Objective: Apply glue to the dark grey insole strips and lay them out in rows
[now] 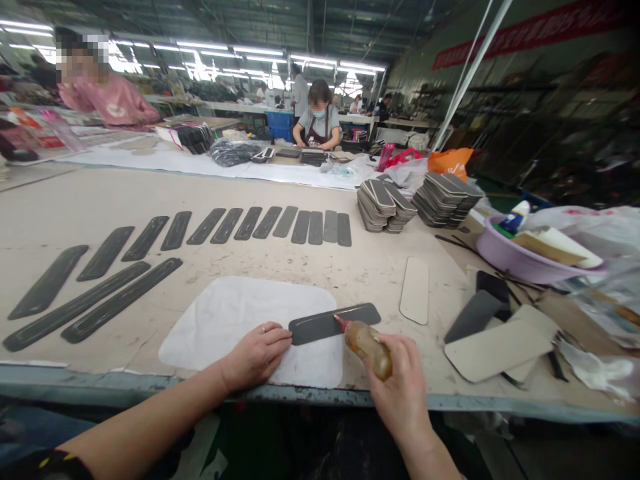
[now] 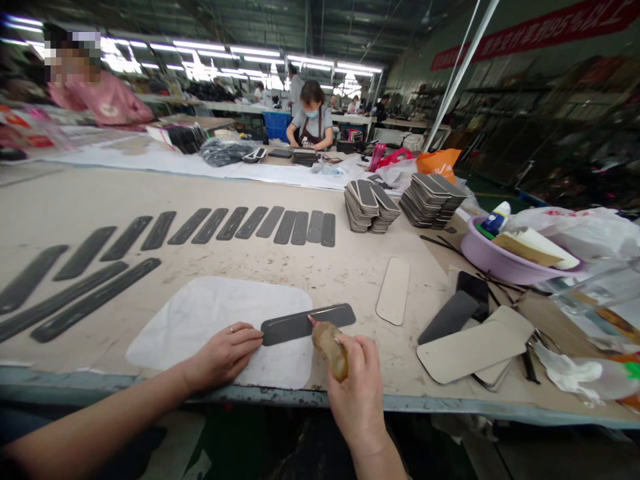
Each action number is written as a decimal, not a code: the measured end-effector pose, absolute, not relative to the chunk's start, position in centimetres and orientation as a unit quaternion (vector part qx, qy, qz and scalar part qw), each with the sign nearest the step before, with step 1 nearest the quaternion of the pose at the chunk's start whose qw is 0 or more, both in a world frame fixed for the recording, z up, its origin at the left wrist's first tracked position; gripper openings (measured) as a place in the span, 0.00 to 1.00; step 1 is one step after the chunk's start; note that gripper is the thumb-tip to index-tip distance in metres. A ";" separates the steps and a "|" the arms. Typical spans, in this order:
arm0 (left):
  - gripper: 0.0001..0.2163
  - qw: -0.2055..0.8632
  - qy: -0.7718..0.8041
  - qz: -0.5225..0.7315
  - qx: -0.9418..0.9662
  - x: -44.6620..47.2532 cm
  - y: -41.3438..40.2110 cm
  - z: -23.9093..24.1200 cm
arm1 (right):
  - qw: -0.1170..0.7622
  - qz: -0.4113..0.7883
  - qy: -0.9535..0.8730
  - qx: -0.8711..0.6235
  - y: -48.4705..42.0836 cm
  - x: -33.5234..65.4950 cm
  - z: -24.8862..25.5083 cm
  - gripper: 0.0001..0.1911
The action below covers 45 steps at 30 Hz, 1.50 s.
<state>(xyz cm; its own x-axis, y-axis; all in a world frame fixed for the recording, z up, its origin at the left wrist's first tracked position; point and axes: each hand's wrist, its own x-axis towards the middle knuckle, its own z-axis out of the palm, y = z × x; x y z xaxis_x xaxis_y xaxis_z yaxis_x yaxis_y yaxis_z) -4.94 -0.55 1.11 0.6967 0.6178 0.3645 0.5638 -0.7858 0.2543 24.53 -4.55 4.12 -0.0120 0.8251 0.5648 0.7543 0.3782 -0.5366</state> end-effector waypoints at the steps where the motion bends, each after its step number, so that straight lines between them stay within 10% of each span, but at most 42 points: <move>1: 0.13 0.059 0.321 0.217 0.920 -4.9 -0.6 1.2 | 0.431 0.063 -0.714 -0.548 -4.8 23.7 4.2 0.16; 24: 0.10 0.059 0.354 0.150 0.921 -4.6 -0.9 1.8 | 0.402 0.151 -0.758 -0.491 -7.3 20.5 3.9 0.16; 45: 0.11 0.054 0.329 0.210 0.919 -5.0 -0.4 0.5 | 0.381 -0.038 -0.695 -0.609 -6.1 29.2 4.4 0.15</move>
